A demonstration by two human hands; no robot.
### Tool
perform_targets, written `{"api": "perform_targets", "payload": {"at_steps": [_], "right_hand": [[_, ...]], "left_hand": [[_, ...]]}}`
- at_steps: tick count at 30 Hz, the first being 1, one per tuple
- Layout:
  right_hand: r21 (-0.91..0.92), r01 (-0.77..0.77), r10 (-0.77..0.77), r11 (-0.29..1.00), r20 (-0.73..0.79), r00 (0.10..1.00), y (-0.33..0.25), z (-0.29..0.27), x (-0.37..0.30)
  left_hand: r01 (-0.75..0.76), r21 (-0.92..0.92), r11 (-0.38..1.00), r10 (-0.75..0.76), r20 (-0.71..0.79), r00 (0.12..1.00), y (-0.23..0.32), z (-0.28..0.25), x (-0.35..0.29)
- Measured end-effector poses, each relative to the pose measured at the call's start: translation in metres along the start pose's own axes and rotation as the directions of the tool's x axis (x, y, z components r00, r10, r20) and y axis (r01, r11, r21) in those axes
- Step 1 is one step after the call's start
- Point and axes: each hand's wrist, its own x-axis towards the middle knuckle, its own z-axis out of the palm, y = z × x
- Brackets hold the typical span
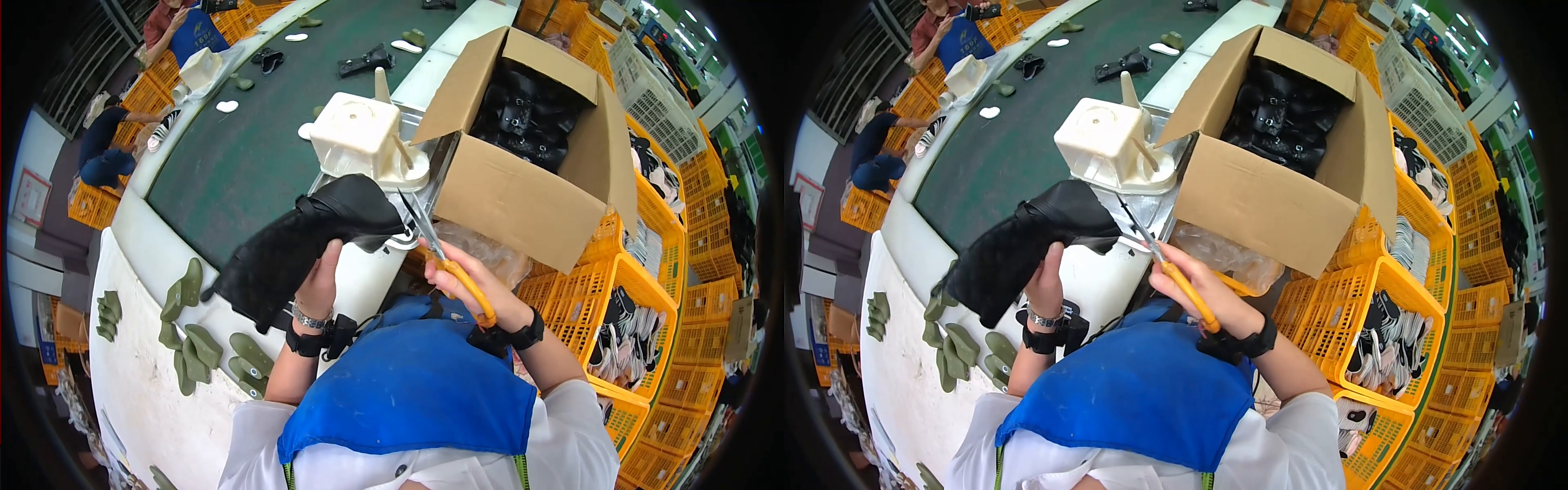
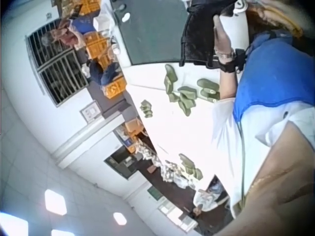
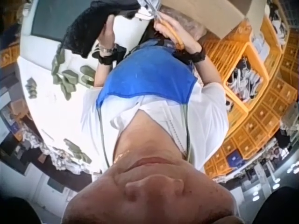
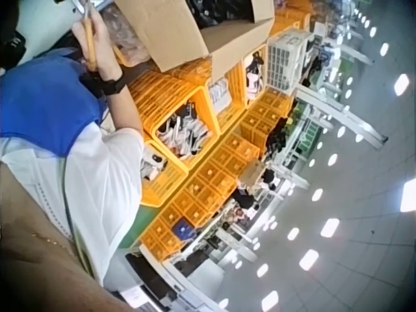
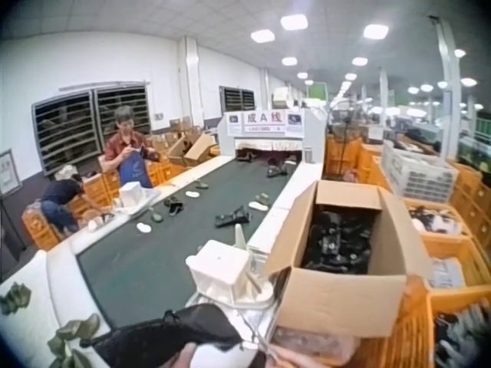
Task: Trim and apply adhesive to shoe components in a factory assembly line setting.
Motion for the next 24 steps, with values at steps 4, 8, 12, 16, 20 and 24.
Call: {"api": "perform_targets", "payload": {"at_steps": [4,8,12,16,20,24], "right_hand": [[-0.107,-0.141,0.15,0.984,0.076,0.986,0.025,-0.028,-0.016],[-0.224,-0.379,0.378,0.898,-0.047,0.924,0.096,-0.075,-0.065],[-0.562,-0.575,0.37,0.595,-0.444,0.816,0.169,-0.117,-0.107],[-0.648,-0.686,0.364,0.331,-0.584,0.726,0.182,-0.146,-0.107],[-0.66,-0.649,0.478,0.378,-0.461,0.747,0.214,-0.188,-0.101],[-0.841,-0.497,0.619,0.213,-0.277,0.735,0.219,-0.193,-0.059]], "left_hand": [[0.164,-0.391,0.906,-0.242,-0.16,0.957,0.003,0.0,0.011],[0.318,-0.725,0.611,-0.504,-0.046,0.863,-0.01,-0.009,0.019],[0.399,-0.778,0.485,-0.568,0.067,0.82,-0.021,-0.007,0.022],[0.447,-0.786,0.428,-0.6,0.124,0.791,-0.003,-0.013,0.018],[0.485,-0.765,0.423,-0.6,0.165,0.783,-0.014,-0.021,0.019],[0.487,-0.742,0.461,-0.6,0.144,0.787,-0.024,-0.025,0.017]]}}
